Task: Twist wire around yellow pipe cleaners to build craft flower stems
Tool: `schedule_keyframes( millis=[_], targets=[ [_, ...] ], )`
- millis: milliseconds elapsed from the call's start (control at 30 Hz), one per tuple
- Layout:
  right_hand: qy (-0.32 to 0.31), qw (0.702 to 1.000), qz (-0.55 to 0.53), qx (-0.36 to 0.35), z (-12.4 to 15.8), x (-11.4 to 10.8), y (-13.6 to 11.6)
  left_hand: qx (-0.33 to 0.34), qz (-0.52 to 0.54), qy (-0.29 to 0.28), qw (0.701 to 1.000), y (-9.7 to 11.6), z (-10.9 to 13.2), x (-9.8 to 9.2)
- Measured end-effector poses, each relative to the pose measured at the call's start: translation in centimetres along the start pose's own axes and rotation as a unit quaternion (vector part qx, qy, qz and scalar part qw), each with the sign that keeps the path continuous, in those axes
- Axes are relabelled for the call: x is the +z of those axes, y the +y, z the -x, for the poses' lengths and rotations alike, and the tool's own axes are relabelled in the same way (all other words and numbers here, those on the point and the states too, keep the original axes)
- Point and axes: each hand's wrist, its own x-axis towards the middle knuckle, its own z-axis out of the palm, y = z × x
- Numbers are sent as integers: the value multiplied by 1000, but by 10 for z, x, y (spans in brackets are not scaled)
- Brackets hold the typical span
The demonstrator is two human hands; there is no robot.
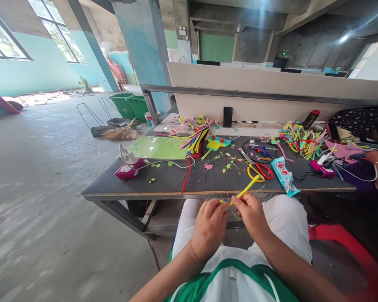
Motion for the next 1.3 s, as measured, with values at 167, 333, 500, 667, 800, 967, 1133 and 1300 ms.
schedule_keyframes(
  millis=[167,333,500,667,800,967,1133,1300],
  targets=[
    [-5,1000,14,-7,-2,2,3,-96,114,-33,988,-2,-1,6],
    [-33,996,38,-68,0,-2,6,-379,422,-134,812,-4,-3,11],
    [-62,992,35,-103,1,-6,7,-462,675,-241,523,-9,-2,7],
    [-37,997,41,-49,0,-7,3,-359,485,-208,770,-8,0,2],
    [-11,997,55,-45,-2,-5,3,-189,244,-158,938,-6,3,2],
    [-10,997,61,-53,-3,-2,7,-122,192,-132,965,-1,3,4],
    [-34,999,17,-28,0,-3,4,-315,385,-118,860,3,-2,1],
    [-78,996,3,-53,3,-6,-2,-499,690,-246,463,-5,-6,-2]
  ],
)
